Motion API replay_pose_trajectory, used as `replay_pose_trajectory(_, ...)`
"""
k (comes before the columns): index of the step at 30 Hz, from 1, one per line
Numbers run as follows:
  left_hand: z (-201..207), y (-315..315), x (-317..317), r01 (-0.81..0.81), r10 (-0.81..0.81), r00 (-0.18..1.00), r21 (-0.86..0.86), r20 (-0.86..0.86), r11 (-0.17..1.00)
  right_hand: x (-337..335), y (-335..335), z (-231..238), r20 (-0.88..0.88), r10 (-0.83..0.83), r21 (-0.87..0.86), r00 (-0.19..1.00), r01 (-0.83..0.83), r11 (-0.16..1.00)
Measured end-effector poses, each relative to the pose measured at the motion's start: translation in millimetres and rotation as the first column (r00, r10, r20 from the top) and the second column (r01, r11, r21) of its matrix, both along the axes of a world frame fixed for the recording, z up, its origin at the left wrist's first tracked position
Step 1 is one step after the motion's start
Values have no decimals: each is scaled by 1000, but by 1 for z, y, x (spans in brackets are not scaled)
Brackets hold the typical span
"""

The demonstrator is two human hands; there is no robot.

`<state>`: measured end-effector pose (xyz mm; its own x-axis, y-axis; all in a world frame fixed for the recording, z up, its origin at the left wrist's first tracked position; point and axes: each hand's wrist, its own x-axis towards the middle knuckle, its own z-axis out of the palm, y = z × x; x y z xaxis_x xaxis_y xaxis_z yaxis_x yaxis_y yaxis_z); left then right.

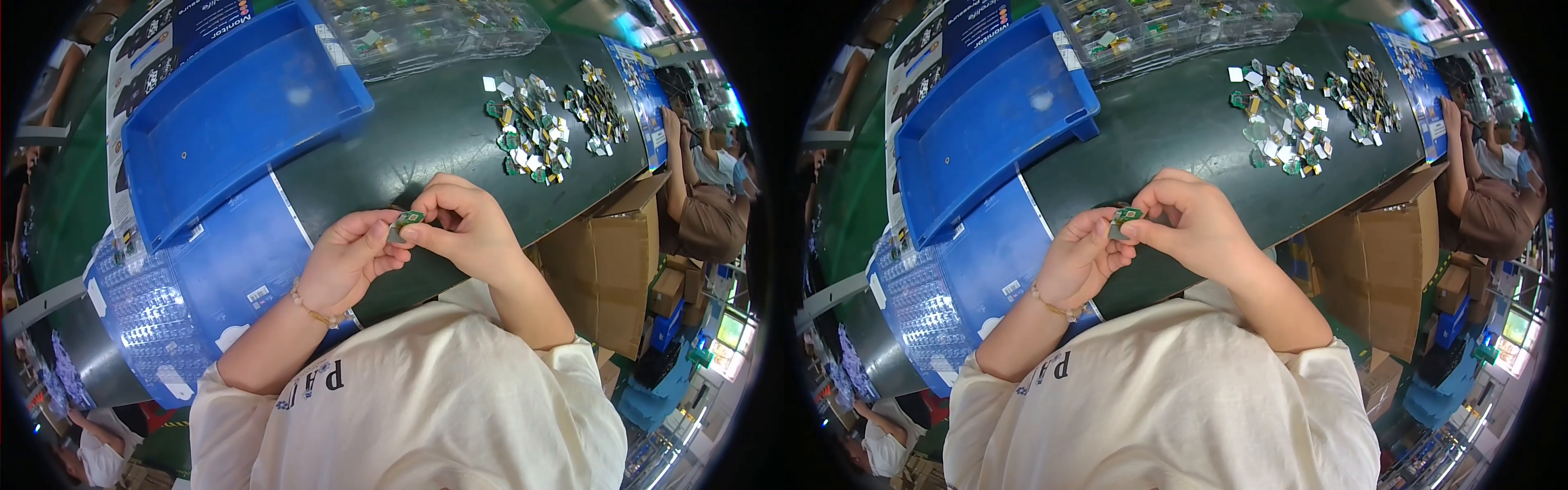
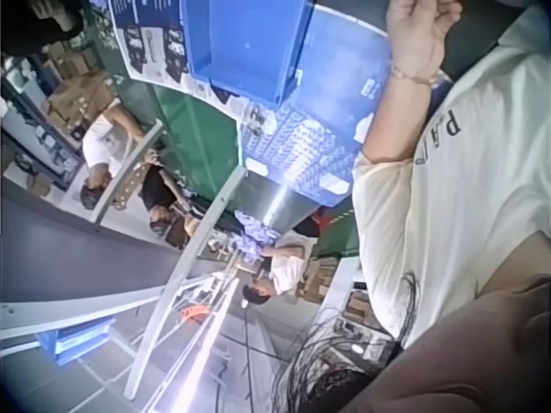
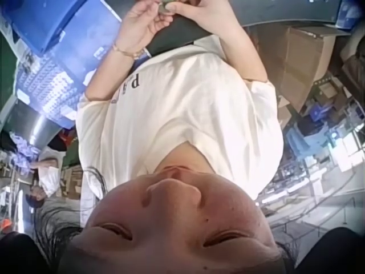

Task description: Assembling and inspecting small green circuit board components at a factory workbench.

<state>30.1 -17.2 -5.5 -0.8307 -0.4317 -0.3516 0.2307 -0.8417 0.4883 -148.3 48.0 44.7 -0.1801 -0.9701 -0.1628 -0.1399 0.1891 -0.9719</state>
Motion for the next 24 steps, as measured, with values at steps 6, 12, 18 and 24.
replay_pose_trajectory(6, 1, -1, -1, 2, -2, 1000, 7, -5, 1000, -2, -1, 2, -17, 25, 10, 1000, -25, 1000)
replay_pose_trajectory(12, 1, 1, -2, 9, -9, 1000, -18, 18, 1000, -3, -1, 3, -23, 38, 21, 999, -38, 999)
replay_pose_trajectory(18, -1, 3, -1, -15, 15, 1000, -8, 15, 1000, -4, -2, 4, -80, 72, 24, 994, -70, 997)
replay_pose_trajectory(24, 0, -1, 0, 48, -48, 999, 0, 1, 999, -5, -1, 2, -35, 69, 30, 997, -68, 997)
